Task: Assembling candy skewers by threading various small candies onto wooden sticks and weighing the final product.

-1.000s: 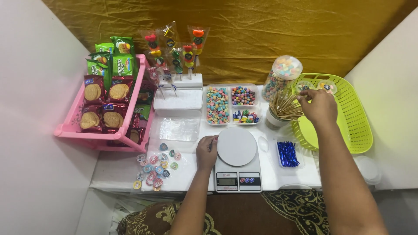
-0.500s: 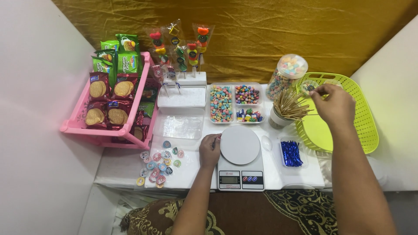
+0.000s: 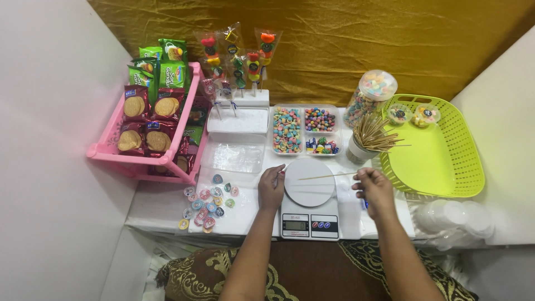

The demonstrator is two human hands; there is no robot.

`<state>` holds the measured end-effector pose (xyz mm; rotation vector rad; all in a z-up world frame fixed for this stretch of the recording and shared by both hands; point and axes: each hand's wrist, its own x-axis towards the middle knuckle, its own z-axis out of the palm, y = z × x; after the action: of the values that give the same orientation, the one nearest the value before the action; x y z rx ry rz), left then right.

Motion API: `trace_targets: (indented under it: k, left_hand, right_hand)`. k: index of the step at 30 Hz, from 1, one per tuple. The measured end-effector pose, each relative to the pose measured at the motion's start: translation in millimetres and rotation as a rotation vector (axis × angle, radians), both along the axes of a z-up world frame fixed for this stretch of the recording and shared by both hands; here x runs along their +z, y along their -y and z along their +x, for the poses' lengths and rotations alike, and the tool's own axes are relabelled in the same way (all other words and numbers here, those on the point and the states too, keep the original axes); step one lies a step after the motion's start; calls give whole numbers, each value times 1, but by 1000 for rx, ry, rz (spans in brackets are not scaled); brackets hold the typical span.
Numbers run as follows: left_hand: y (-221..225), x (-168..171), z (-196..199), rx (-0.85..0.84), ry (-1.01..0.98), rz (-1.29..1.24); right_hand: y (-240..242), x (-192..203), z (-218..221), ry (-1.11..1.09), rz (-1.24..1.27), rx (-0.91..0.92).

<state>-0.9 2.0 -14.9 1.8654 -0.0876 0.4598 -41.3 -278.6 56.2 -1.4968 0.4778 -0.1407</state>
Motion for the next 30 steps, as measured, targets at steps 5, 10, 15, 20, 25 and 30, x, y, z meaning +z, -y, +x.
trace_targets:
  k: [5,10,15,20,25,30]
  left_hand:
    - [0,-3,-1,13,-35,11]
    - [2,-8,2,12,-40,32]
    - [3,5,0,-9,-105,68]
    - [2,4,-1,-12,-106,89]
    - [1,12,-3,-31,-109,96]
    - [4,18,-4,-15,-21,138]
  right_hand:
    - [-28,-40,0,-116,50,-68]
    - [-27,-44,0,-157,39,-97]
    - [-40,-16,-13,-106,-93,-59]
    - [-45,-11,-22,-10,-1049,178]
    - [-46,-18,-24,131,-1309,188]
    - [-43,-25,-23,185,-1326,156]
